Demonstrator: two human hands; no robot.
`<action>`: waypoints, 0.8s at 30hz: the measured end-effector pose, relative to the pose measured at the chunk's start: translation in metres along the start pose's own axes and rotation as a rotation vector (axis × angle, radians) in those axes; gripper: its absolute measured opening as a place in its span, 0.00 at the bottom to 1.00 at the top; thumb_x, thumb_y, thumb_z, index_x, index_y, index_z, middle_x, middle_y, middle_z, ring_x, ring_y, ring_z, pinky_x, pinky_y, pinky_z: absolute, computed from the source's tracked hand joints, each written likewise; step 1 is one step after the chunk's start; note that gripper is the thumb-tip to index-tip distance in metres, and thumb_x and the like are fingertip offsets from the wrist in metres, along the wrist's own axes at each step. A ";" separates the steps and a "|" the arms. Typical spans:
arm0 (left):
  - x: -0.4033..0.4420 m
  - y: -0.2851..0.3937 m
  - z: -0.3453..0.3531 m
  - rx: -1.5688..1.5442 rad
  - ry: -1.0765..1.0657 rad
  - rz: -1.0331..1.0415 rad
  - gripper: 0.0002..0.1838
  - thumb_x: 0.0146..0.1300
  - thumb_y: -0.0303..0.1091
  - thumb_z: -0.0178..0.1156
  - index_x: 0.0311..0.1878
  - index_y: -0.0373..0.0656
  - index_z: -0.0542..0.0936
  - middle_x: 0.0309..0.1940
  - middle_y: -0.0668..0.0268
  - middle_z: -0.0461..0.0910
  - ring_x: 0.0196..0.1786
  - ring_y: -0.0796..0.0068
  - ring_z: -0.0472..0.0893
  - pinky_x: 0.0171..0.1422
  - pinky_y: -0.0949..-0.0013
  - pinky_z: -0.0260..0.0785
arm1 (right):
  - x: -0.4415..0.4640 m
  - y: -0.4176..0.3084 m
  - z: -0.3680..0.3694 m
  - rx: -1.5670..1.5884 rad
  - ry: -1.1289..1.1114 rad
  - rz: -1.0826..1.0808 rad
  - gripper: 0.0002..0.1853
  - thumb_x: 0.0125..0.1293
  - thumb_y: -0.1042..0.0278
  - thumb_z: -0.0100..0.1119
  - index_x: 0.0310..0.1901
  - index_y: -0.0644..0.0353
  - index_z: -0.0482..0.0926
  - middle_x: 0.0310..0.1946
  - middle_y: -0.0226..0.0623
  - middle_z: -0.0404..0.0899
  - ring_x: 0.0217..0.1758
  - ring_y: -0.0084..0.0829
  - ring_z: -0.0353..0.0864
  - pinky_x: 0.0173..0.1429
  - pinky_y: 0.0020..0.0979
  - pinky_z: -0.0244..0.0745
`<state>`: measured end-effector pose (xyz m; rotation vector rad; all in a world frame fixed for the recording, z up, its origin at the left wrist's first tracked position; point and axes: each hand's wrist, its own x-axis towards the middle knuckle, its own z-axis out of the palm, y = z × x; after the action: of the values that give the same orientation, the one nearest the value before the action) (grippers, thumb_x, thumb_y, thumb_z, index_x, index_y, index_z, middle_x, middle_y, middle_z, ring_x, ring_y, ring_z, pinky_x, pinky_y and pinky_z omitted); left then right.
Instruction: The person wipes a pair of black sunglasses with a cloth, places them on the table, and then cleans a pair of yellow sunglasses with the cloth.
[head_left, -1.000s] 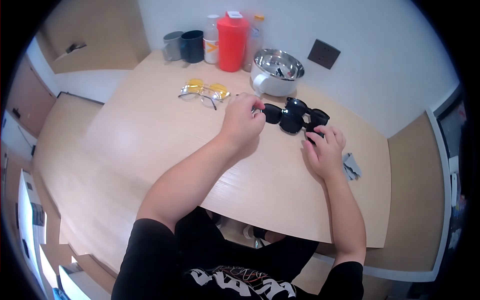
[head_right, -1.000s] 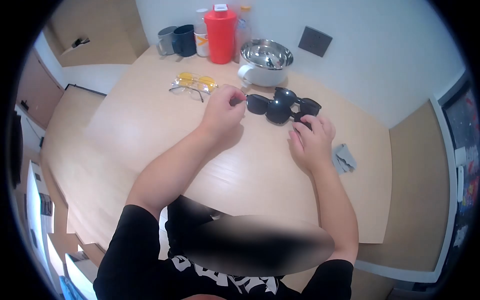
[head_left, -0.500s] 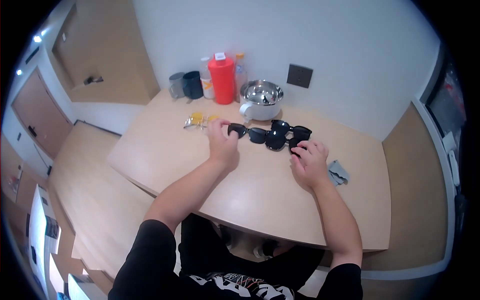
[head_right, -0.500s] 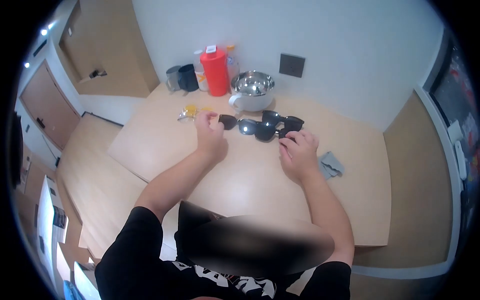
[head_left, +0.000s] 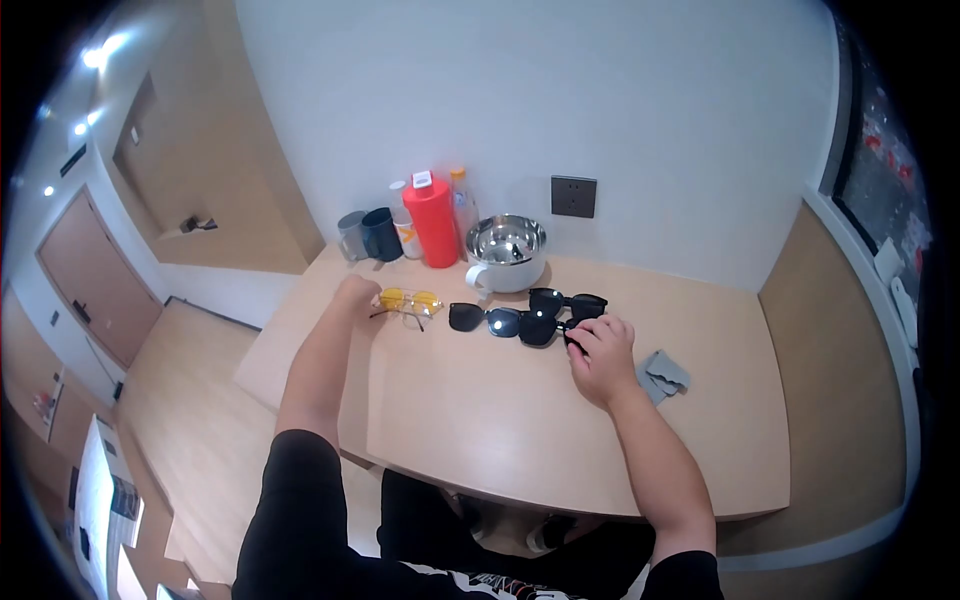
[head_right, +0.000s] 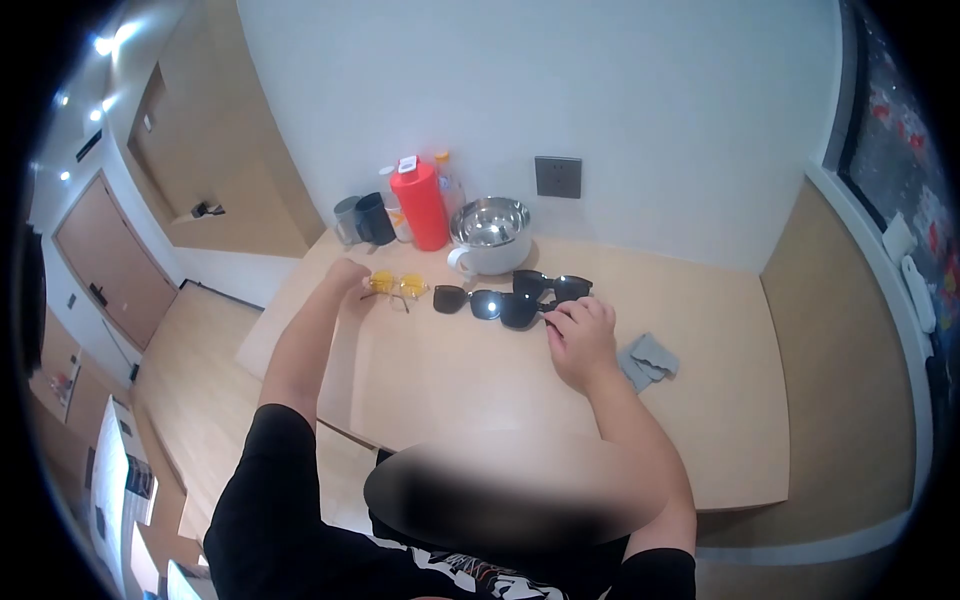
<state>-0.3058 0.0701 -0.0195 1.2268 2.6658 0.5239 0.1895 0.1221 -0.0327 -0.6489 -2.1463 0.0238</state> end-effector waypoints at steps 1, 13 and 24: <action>0.018 -0.026 0.014 0.071 -0.028 0.219 0.17 0.52 0.38 0.65 0.42 0.36 0.82 0.37 0.53 0.82 0.43 0.61 0.83 0.46 0.62 0.74 | 0.002 0.002 0.000 -0.006 0.005 0.001 0.09 0.54 0.71 0.63 0.38 0.53 0.83 0.40 0.30 0.78 0.51 0.37 0.70 0.60 0.44 0.59; 0.000 0.028 -0.008 -0.554 -0.326 -0.295 0.07 0.54 0.25 0.66 0.35 0.36 0.80 0.29 0.58 0.79 0.27 0.65 0.80 0.29 0.63 0.75 | 0.008 0.006 0.007 0.035 -0.029 -0.023 0.10 0.54 0.74 0.60 0.39 0.55 0.82 0.35 0.32 0.79 0.45 0.36 0.75 0.53 0.42 0.64; -0.007 0.033 -0.069 -1.042 -0.222 0.062 0.10 0.62 0.25 0.63 0.31 0.45 0.70 0.34 0.62 0.79 0.39 0.68 0.83 0.41 0.67 0.79 | 0.009 0.011 0.009 0.159 -0.025 -0.041 0.10 0.51 0.79 0.57 0.37 0.59 0.81 0.28 0.37 0.80 0.35 0.41 0.78 0.40 0.41 0.69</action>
<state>-0.2982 0.0675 0.0566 0.9231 1.6995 1.4228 0.1831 0.1373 -0.0347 -0.5145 -2.1557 0.1796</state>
